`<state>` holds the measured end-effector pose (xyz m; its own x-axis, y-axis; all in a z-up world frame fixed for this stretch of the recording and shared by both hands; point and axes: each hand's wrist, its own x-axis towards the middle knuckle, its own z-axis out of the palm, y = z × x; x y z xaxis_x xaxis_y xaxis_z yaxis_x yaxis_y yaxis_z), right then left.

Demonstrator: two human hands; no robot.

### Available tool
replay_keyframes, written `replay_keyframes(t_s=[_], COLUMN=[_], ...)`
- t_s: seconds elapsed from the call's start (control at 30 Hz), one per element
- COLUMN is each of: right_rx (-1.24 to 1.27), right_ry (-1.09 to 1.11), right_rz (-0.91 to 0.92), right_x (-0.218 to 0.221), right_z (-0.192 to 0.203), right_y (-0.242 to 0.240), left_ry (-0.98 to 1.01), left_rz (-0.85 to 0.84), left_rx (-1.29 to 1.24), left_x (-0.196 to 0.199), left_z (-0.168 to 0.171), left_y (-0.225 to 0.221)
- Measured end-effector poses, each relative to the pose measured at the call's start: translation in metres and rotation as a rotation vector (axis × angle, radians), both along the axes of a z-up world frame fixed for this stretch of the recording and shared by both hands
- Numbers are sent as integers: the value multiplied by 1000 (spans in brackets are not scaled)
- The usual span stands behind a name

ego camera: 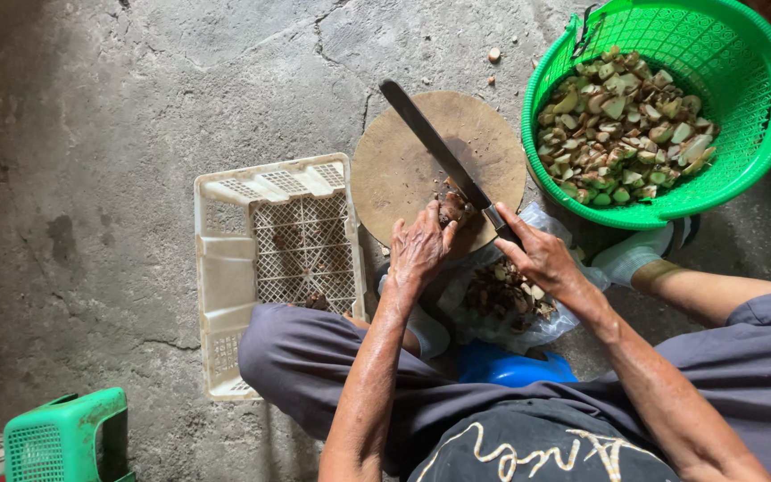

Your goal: The person sits on a low stool and uses a large knife to chop brown root vegetables on a round wooden cutting board. The chopped pieces are transferred into a green basket, while the remaining whole vegetables are kept in a white crate.

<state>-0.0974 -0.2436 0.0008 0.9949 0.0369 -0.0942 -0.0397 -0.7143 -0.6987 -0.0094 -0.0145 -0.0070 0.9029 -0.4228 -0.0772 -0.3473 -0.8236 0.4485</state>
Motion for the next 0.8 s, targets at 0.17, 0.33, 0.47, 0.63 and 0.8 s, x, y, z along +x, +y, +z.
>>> replay_keyframes(t_s=[0.17,0.33,0.47,0.63,0.8], right_rx=[-60,-160,59,10,-10], right_ry=[-279,-30,192,303,-109], right_rz=[-45,1,-16,-31,20], right_x=[-7,-5,3,4,-5], right_z=[45,31,-1,-19,-3], right_y=[10,18,-2,-9,4], left_ry=[-77,-77,155,71,98], left_rz=[-40,-25,47,44,108], left_rx=[56,-15,-51,-160,-28], left_x=[-3,-2,-4,-8,-9], left_z=[1,0,-3,-3,7], left_y=[-1,0,22,40,24])
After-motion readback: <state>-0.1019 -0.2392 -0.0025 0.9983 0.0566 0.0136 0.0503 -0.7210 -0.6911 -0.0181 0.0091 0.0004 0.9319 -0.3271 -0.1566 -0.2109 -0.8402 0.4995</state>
